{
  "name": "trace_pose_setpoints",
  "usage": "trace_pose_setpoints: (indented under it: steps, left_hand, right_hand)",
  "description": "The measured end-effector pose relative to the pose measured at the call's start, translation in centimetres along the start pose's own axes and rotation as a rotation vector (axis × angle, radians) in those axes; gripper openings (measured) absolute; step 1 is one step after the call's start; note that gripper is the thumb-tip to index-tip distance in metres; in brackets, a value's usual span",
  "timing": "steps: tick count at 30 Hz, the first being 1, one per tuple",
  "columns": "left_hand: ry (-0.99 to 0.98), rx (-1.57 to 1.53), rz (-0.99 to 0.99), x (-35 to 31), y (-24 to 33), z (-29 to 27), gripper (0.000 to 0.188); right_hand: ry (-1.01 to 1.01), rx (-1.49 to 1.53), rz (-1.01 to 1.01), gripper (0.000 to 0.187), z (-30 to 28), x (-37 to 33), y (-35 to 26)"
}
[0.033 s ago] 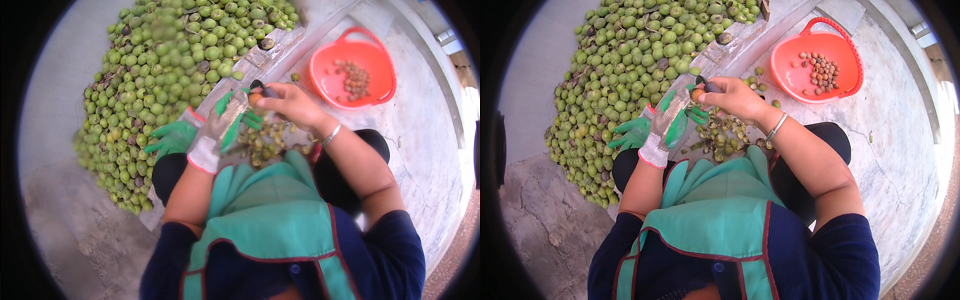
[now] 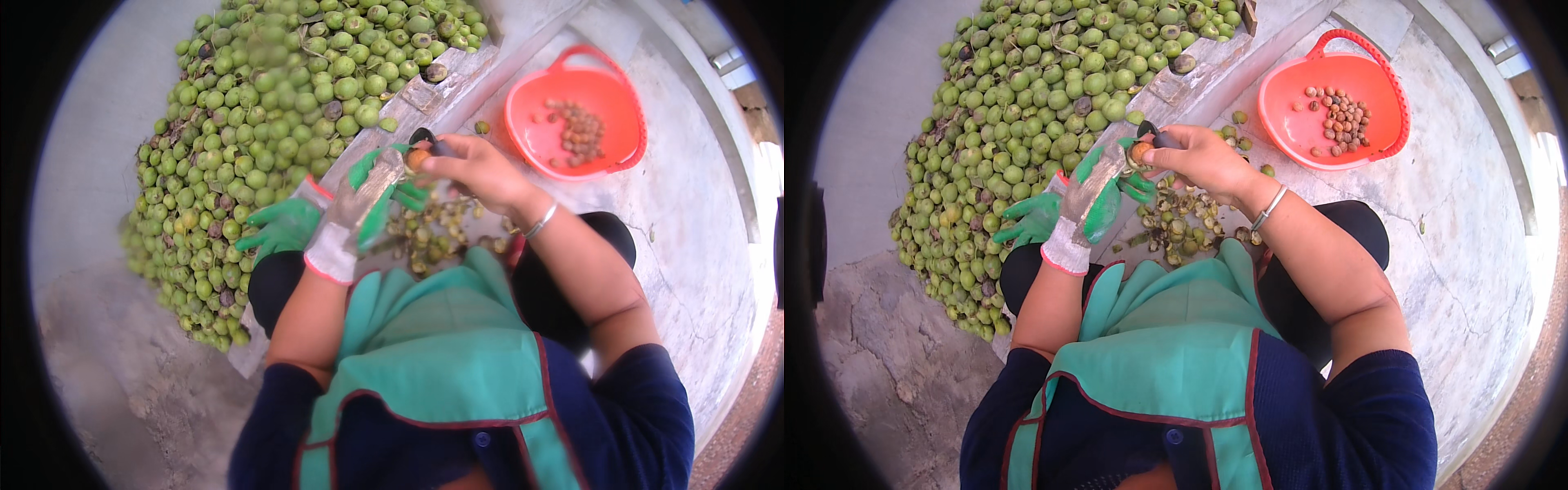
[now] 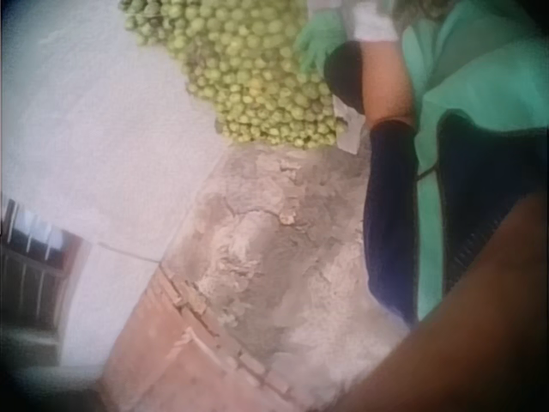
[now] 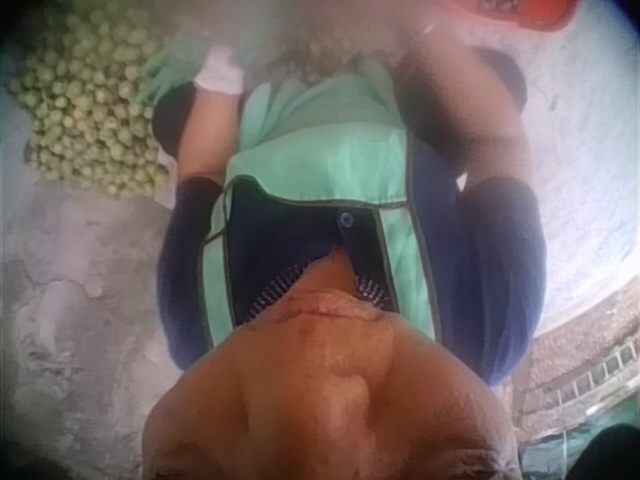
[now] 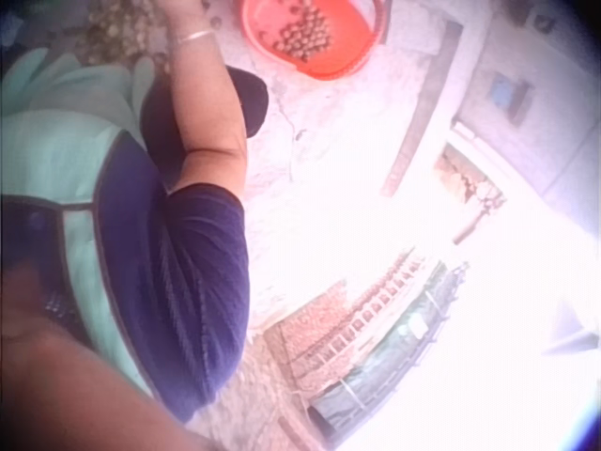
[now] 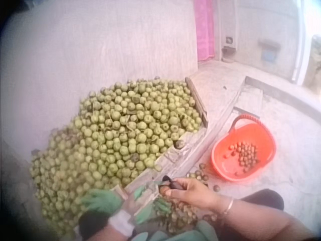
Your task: The person peels the green skin from fruit using a small knife. The person reaches into a pile of green fruit, picks one up, removes the skin with the knife, and places the peeled fruit into a red bucket.
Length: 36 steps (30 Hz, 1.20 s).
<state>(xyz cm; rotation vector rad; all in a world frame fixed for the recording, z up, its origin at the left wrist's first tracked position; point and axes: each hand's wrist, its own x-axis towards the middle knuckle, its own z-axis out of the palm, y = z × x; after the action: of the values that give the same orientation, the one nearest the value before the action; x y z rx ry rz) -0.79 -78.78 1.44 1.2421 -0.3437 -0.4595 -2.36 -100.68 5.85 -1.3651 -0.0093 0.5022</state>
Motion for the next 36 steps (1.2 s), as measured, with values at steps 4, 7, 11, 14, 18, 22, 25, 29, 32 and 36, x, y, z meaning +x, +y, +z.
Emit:
trace_pose_setpoints:
  steps: [4, 7, 11, 14, 18, 22, 25, 29, 32, 36]
  left_hand:
    - [0.196, 0.868, 0.123, 1.0, 0.9, 0.3, 0.051]
    - [0.171, 1.113, 0.376, 1.1, 1.1, 2.0, 0.052]
    - [0.152, 1.135, 0.336, 0.7, 1.2, 3.1, 0.047]
    - [0.118, 1.273, 0.560, 0.7, 1.6, 3.3, 0.051]
    - [0.070, 1.183, 0.554, 0.3, 1.6, 3.5, 0.056]
    - [0.126, 1.230, 0.487, -0.3, -0.2, 2.0, 0.053]
    - [0.001, 0.901, 0.435, 0.5, 1.4, 1.6, 0.050]
    - [0.061, 0.864, 0.359, 0.8, 2.7, 1.2, 0.046]
    - [0.159, 1.076, 0.341, 0.8, 2.6, 1.4, 0.043]
    - [0.165, 0.242, 0.050, 1.0, 2.2, 2.1, 0.036]
  right_hand:
    - [0.003, 0.126, 0.040, 0.032, -1.3, 0.5, 0.5]
    - [0.079, 0.129, 0.025, 0.029, -0.5, 0.8, 1.4]
    - [0.012, 0.243, 0.125, 0.025, 0.4, 0.7, 1.8]
    - [0.020, 0.278, 0.149, 0.022, 0.5, 0.4, 1.4]
    - [-0.007, 0.229, 0.154, 0.020, 0.1, 0.2, 1.1]
    - [-0.014, 0.217, 0.116, 0.022, -0.1, 0.1, 1.0]
    - [-0.052, 0.227, 0.080, 0.024, -0.2, -0.3, 0.1]
    - [-0.064, 0.202, 0.081, 0.026, -1.4, -0.3, -0.8]
    - [-0.001, 0.109, -0.030, 0.029, -1.9, -0.1, 0.0]
    - [0.072, -0.085, -0.206, 0.029, -1.4, 0.4, 1.3]
